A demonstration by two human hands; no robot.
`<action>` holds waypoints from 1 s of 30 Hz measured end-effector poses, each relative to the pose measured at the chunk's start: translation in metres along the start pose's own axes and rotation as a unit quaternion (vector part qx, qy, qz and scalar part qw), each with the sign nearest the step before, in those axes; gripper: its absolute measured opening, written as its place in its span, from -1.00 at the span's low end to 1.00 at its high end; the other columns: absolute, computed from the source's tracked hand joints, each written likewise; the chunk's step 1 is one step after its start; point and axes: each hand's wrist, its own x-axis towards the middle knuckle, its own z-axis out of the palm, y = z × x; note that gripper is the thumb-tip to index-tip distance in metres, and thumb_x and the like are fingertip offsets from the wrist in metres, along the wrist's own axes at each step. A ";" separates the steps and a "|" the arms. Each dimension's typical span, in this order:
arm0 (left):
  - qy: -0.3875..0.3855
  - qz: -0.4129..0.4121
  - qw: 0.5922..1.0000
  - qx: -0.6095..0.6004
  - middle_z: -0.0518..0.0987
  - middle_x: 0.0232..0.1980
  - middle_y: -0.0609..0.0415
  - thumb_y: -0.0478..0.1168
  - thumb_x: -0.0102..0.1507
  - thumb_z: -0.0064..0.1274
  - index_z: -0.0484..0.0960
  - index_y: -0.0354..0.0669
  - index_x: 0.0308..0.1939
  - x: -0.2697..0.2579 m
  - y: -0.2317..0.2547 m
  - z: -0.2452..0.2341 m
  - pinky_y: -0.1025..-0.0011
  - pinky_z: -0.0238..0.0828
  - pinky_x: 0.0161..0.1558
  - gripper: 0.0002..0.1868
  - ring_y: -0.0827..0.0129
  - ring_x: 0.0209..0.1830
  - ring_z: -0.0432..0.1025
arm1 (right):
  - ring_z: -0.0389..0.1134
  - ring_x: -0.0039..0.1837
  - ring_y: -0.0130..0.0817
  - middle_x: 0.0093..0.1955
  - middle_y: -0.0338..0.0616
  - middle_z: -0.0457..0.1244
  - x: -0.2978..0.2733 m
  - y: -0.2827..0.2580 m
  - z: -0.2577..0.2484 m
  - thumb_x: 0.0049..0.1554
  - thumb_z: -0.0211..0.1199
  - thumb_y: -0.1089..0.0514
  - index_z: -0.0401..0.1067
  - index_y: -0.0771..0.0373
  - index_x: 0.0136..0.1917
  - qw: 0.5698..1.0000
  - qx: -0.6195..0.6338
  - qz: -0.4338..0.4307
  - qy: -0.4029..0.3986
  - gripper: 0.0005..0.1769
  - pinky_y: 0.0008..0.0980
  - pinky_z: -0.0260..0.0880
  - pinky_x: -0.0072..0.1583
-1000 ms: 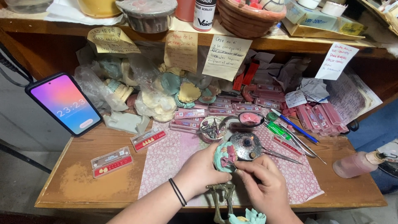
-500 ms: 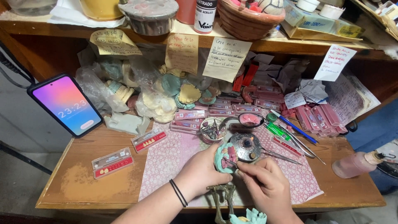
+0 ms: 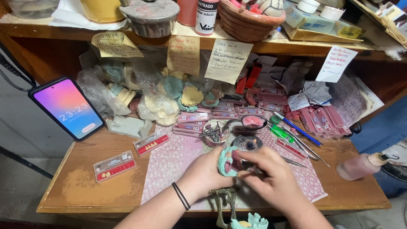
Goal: A person is refining and applying material to a dental jaw mold using various laboratory tools at a workbench.
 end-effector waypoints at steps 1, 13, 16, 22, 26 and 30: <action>0.002 0.000 1.000 0.000 0.69 -0.08 0.23 -0.05 -0.04 0.25 0.53 0.22 0.13 0.003 -0.004 0.002 0.39 0.41 -0.13 -0.38 0.34 -0.12 0.57 | 0.45 -0.04 -0.39 -0.02 -0.20 0.39 0.007 0.001 -0.002 0.03 0.43 0.10 0.57 0.06 0.27 1.000 0.000 -0.002 0.000 -0.50 -0.41 0.44 0.03; 0.008 0.125 0.992 0.019 0.66 -0.10 0.03 0.02 -0.05 0.25 0.44 0.06 0.00 0.017 -0.030 0.010 0.24 0.35 -0.19 -0.43 0.08 -0.12 0.56 | 0.33 -0.23 -0.33 -0.18 -0.26 0.22 0.048 -0.021 -0.010 0.15 0.26 0.22 0.52 0.07 -0.06 0.985 -0.059 -0.071 -0.147 -0.91 -0.36 0.29 -0.20; 0.014 0.057 0.998 0.020 0.69 -0.11 0.16 -0.01 -0.09 0.32 0.50 0.14 -0.02 0.015 -0.022 0.009 0.31 0.35 -0.19 -0.43 0.24 -0.16 0.56 | 0.37 -0.03 -0.26 -0.12 -0.25 0.30 0.036 -0.018 -0.031 -0.05 0.17 0.39 0.51 0.05 -0.03 0.995 -0.060 -0.047 -0.071 -0.64 -0.32 0.32 0.02; 0.012 0.059 0.998 -0.001 0.77 -0.17 0.38 -0.03 -0.13 0.36 0.57 0.34 0.21 0.035 -0.057 0.024 0.52 0.46 -0.15 -0.23 0.60 -0.24 0.59 | 0.39 -0.12 -0.40 -0.19 -0.29 0.37 -0.086 0.037 -0.131 0.18 0.19 0.13 0.57 0.14 -0.10 0.983 -0.134 0.098 0.080 -0.85 -0.42 0.33 0.01; 0.028 0.078 0.997 -0.010 0.78 0.09 0.35 -0.07 -0.13 0.50 0.58 0.23 0.31 0.049 -0.082 0.023 0.52 0.45 0.15 -0.12 0.61 0.00 0.60 | 0.34 -0.14 -0.46 -0.15 -0.28 0.41 -0.227 0.102 -0.195 0.16 0.30 0.13 0.66 0.14 -0.05 0.895 -0.202 0.350 0.190 -0.84 -0.47 0.28 -0.01; -0.053 0.101 0.991 -0.075 0.90 -0.20 0.01 -0.44 -0.14 0.60 0.81 -0.21 -0.03 0.105 -0.130 0.016 0.34 0.67 -0.06 -0.42 0.29 -0.25 0.72 | 0.53 0.05 -0.37 0.01 -0.32 0.54 -0.378 0.176 -0.238 0.11 0.29 -0.13 0.71 0.02 0.00 0.738 -0.281 0.601 0.124 -0.67 -0.32 0.40 0.11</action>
